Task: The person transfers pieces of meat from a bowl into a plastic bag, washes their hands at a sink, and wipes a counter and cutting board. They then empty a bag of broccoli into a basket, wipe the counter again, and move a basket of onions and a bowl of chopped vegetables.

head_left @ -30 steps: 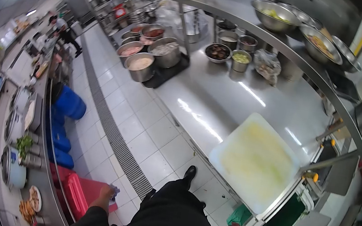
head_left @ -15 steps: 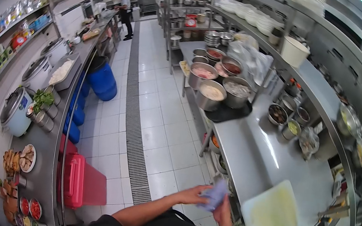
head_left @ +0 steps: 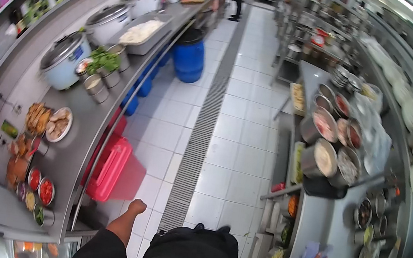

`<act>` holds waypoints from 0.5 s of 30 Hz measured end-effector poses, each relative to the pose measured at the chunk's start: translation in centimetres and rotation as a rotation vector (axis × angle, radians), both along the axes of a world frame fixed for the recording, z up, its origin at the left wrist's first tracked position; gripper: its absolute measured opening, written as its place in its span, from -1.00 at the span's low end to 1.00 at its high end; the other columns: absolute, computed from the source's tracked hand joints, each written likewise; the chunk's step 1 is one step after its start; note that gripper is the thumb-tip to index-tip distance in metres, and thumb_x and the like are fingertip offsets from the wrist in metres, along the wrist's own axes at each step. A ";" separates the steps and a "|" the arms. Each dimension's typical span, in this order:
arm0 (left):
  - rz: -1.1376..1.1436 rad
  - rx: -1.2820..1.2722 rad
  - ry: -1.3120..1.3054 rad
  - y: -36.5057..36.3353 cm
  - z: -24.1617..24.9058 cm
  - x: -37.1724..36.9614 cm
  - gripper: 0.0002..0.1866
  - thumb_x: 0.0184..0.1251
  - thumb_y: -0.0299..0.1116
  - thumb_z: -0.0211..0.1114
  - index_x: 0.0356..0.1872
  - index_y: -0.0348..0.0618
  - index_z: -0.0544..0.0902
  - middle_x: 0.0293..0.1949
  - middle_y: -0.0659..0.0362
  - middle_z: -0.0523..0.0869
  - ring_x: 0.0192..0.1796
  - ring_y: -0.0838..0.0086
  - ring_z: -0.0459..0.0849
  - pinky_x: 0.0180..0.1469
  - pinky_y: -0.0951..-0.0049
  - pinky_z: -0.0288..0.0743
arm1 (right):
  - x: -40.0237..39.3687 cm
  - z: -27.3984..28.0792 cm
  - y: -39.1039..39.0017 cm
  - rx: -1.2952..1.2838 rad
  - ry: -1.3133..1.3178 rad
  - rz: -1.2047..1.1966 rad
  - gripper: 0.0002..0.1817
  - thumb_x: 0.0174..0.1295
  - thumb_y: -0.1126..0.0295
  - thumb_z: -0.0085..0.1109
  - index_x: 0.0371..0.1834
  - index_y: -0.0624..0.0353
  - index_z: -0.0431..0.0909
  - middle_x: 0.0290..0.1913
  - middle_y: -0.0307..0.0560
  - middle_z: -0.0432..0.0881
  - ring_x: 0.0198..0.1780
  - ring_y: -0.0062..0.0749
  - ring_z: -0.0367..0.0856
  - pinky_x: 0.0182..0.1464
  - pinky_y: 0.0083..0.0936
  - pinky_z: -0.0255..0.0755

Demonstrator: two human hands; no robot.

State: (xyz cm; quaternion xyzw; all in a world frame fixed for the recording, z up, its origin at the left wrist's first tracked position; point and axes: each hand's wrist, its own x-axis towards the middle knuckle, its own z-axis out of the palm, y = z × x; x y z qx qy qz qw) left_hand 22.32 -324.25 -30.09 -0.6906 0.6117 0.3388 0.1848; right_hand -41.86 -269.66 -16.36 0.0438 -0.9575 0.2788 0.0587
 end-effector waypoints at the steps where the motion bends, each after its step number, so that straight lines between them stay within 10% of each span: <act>1: -0.019 -0.012 0.007 0.3 -0.4 1.7 -0.63 0.11 -0.16 0.12 -0.24 -0.20 0.73 -0.07 -0.11 0.70 0.03 0.00 0.65 0.08 0.12 0.52 | -0.3 -0.7 -2.4 0.118 0.030 0.030 -0.28 0.35 -0.01 0.05 0.39 0.31 0.22 0.42 0.26 0.19 0.45 0.07 0.14 0.44 -0.13 0.03; 7: 0.430 0.106 0.227 3.8 3.0 -2.4 -0.65 0.14 -0.12 0.20 -0.25 -0.19 0.71 -0.30 -0.02 0.74 -0.26 0.20 0.70 -0.20 0.23 0.59 | 1.4 2.4 -19.6 0.532 0.065 -0.222 -0.42 0.33 0.04 0.10 0.24 0.29 0.42 0.25 0.22 0.44 0.26 -0.03 0.41 0.23 -0.13 0.33; 11: 0.330 0.075 0.390 4.3 2.1 -8.4 -0.64 0.17 -0.07 0.24 -0.18 -0.12 0.69 -0.48 0.10 0.69 -0.55 0.39 0.61 -0.52 0.37 0.50 | -2.9 -2.5 -25.3 -0.075 -0.158 0.460 -0.61 0.31 0.20 0.12 0.04 0.29 0.53 -0.01 0.14 0.59 -0.01 -0.04 0.54 0.11 -0.22 0.38; 12: 0.357 0.113 0.397 3.5 2.7 -9.9 -0.63 0.17 -0.06 0.24 -0.19 -0.11 0.70 -0.43 0.08 0.71 -0.47 0.37 0.65 -0.43 0.33 0.53 | -2.1 -2.7 -28.5 -0.419 -0.366 0.578 -0.65 0.30 0.24 0.13 -0.02 0.32 0.55 -0.11 0.12 0.63 -0.10 -0.10 0.58 0.07 -0.29 0.41; 15: 0.272 0.096 0.442 1.1 1.0 -13.2 -0.60 0.17 -0.04 0.26 -0.08 -0.06 0.71 -0.22 0.02 0.74 -0.10 0.27 0.69 -0.02 0.34 0.54 | 0.8 -2.6 -40.5 -0.254 -0.528 0.788 -0.64 0.32 0.22 0.15 -0.06 0.34 0.57 -0.15 -0.02 0.65 -0.13 -0.34 0.58 0.03 -0.42 0.43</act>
